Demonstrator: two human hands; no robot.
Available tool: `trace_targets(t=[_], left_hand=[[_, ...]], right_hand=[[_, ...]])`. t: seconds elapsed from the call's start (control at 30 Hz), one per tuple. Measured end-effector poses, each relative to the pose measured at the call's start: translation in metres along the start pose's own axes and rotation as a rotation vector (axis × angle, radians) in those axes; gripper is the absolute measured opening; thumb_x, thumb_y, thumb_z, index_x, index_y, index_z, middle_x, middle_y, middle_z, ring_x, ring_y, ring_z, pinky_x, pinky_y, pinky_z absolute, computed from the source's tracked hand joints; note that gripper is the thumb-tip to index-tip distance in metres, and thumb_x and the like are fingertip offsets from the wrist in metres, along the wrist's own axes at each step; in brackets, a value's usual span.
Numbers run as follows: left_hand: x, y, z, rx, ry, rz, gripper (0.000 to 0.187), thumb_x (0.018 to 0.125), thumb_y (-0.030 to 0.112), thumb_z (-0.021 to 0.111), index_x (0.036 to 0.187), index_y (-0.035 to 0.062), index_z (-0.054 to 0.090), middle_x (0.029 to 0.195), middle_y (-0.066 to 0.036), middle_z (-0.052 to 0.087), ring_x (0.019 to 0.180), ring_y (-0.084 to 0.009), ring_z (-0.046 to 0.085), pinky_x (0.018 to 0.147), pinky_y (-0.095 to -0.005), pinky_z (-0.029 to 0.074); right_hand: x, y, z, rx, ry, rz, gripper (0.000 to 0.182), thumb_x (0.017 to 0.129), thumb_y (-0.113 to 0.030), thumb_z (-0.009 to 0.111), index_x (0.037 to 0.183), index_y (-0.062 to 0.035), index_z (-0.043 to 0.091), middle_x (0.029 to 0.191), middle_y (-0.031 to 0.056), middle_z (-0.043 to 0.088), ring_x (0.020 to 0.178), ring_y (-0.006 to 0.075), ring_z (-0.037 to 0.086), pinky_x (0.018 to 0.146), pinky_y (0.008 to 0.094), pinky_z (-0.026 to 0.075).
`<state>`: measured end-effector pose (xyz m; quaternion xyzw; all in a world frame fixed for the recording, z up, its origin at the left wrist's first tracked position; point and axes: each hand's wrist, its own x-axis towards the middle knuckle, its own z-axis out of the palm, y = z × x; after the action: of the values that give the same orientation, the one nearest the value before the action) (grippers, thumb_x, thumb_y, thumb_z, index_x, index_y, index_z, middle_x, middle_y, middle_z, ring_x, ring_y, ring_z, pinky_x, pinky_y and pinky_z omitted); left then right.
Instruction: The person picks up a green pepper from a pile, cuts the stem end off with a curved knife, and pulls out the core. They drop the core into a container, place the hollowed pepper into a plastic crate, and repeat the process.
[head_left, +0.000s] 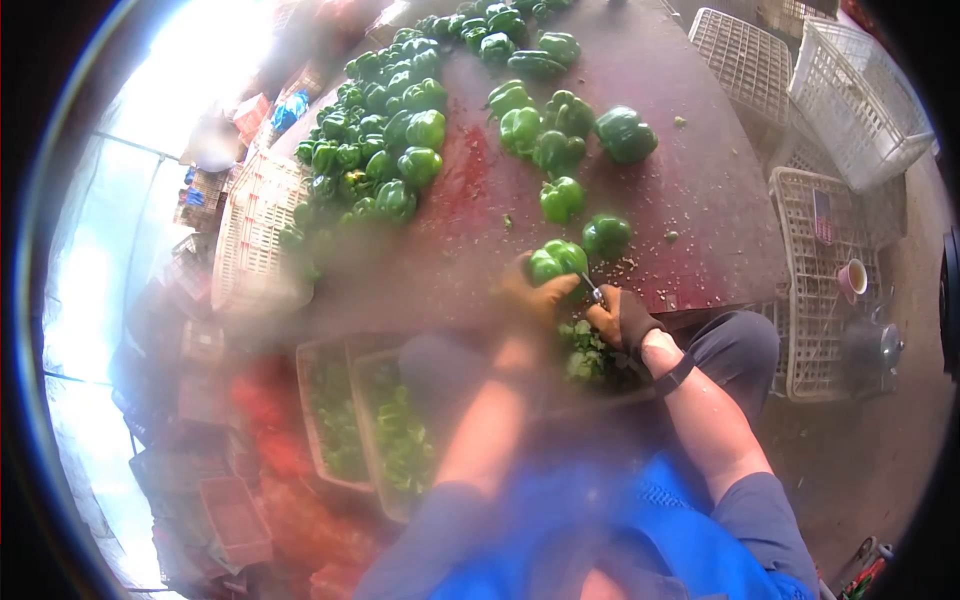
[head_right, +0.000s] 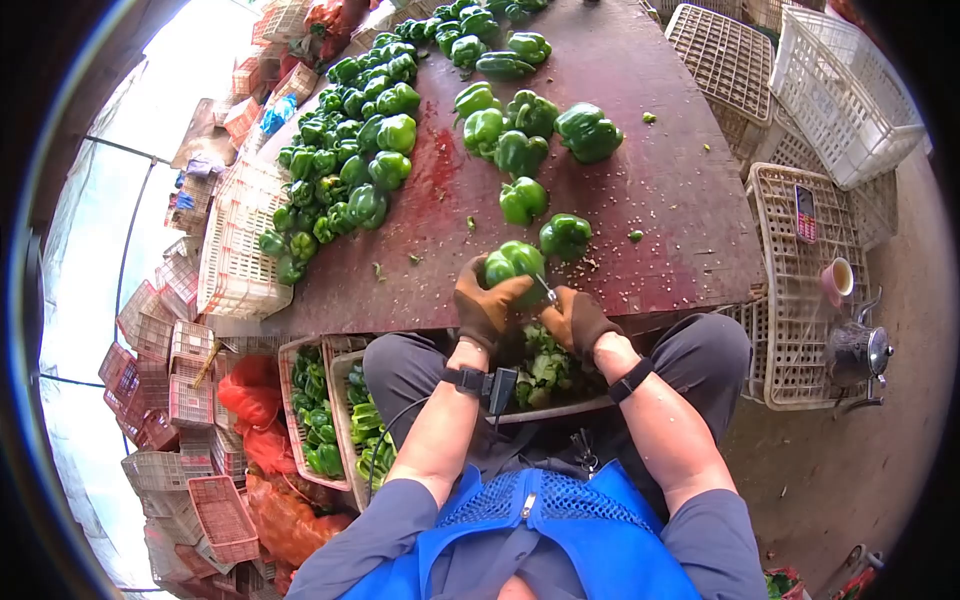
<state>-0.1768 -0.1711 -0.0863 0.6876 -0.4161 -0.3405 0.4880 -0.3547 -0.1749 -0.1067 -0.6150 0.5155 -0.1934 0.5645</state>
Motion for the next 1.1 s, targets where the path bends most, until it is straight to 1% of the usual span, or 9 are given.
trace_targets(t=[0.07, 0.2, 0.3, 0.33, 0.47, 0.57, 0.6, 0.8, 1.1], left_hand=[[-0.009, 0.032, -0.002, -0.450, -0.018, -0.242, 0.047, 0.074, 0.007, 0.082, 0.113, -0.0060, 0.059, 0.098, -0.015, 0.068, 0.078, -0.0233, 0.070, 0.067, -0.0331, 0.061], [-0.002, 0.041, -0.012, -0.517, 0.031, -0.262, 0.026, 0.083, 0.008, 0.075, 0.103, -0.0023, 0.063, 0.089, -0.011, 0.069, 0.076, -0.0204, 0.070, 0.066, -0.0324, 0.061], [0.000, 0.039, -0.020, -0.651, -0.057, -0.242, 0.022, 0.087, 0.012, 0.071, 0.102, -0.0018, 0.063, 0.090, -0.010, 0.069, 0.075, -0.0198, 0.069, 0.068, -0.0328, 0.061], [0.002, 0.032, -0.019, -0.627, -0.125, -0.152, 0.025, 0.088, 0.012, 0.068, 0.107, -0.0032, 0.063, 0.093, -0.010, 0.069, 0.079, -0.0189, 0.069, 0.073, -0.0316, 0.060], [-0.013, 0.023, -0.016, -0.339, -0.219, -0.137, 0.041, 0.084, 0.008, 0.068, 0.122, -0.0039, 0.058, 0.100, -0.009, 0.067, 0.088, -0.0159, 0.066, 0.083, -0.0279, 0.055], [-0.021, 0.011, -0.004, -0.199, -0.315, 0.182, 0.044, 0.084, 0.008, 0.068, 0.125, -0.0018, 0.058, 0.102, -0.008, 0.067, 0.089, -0.0168, 0.066, 0.083, -0.0278, 0.055], [-0.028, 0.021, 0.000, -0.400, -0.305, -0.087, 0.043, 0.085, 0.007, 0.068, 0.126, -0.0002, 0.058, 0.105, -0.008, 0.068, 0.091, -0.0163, 0.066, 0.084, -0.0282, 0.054], [-0.032, 0.027, 0.006, -0.518, -0.262, -0.073, 0.033, 0.087, 0.005, 0.066, 0.119, -0.0002, 0.063, 0.102, -0.007, 0.070, 0.088, -0.0149, 0.067, 0.081, -0.0299, 0.055], [-0.033, 0.012, 0.001, -0.683, -0.278, -0.314, 0.027, 0.090, 0.013, 0.062, 0.114, 0.0009, 0.065, 0.102, -0.009, 0.070, 0.088, -0.0181, 0.068, 0.079, -0.0320, 0.057]], right_hand=[[-0.009, 0.006, 0.004, -0.039, -0.057, 0.032, 0.036, 0.084, -0.029, 0.059, 0.103, 0.0017, 0.063, 0.088, 0.0231, 0.068, 0.086, 0.0332, 0.068, 0.076, 0.0423, 0.051], [-0.025, 0.000, -0.006, 0.029, -0.102, 0.101, 0.034, 0.084, -0.032, 0.064, 0.095, -0.0003, 0.065, 0.074, 0.0119, 0.064, 0.071, 0.0184, 0.060, 0.068, 0.0355, 0.050], [-0.026, 0.005, -0.008, 0.353, 0.005, 0.066, 0.031, 0.083, -0.030, 0.069, 0.092, -0.0011, 0.066, 0.073, 0.0077, 0.065, 0.070, 0.0157, 0.060, 0.067, 0.0325, 0.050], [-0.019, 0.004, -0.011, 0.352, 0.043, 0.018, 0.035, 0.080, -0.027, 0.076, 0.102, -0.0016, 0.066, 0.079, 0.0051, 0.067, 0.074, 0.0131, 0.062, 0.069, 0.0306, 0.052], [-0.004, -0.001, -0.006, 0.588, 0.062, -0.196, 0.056, 0.077, -0.023, 0.081, 0.123, -0.0009, 0.060, 0.090, 0.0057, 0.069, 0.080, 0.0126, 0.064, 0.074, 0.0294, 0.053], [0.005, 0.003, -0.008, 0.473, 0.031, -0.169, 0.055, 0.076, -0.023, 0.082, 0.121, 0.0002, 0.060, 0.091, 0.0068, 0.069, 0.081, 0.0125, 0.064, 0.075, 0.0283, 0.053], [0.002, -0.002, -0.010, 0.500, -0.003, -0.188, 0.055, 0.076, -0.023, 0.082, 0.120, 0.0011, 0.060, 0.091, 0.0068, 0.070, 0.080, 0.0130, 0.064, 0.074, 0.0285, 0.053], [-0.001, -0.018, -0.020, 0.750, -0.025, -0.039, 0.040, 0.076, -0.018, 0.080, 0.108, -0.0001, 0.064, 0.088, 0.0036, 0.068, 0.077, 0.0116, 0.063, 0.070, 0.0277, 0.052], [0.027, 0.013, -0.002, 0.834, 0.015, -0.130, 0.022, 0.080, -0.013, 0.077, 0.096, -0.0009, 0.068, 0.086, 0.0028, 0.068, 0.077, 0.0116, 0.064, 0.070, 0.0266, 0.052]])
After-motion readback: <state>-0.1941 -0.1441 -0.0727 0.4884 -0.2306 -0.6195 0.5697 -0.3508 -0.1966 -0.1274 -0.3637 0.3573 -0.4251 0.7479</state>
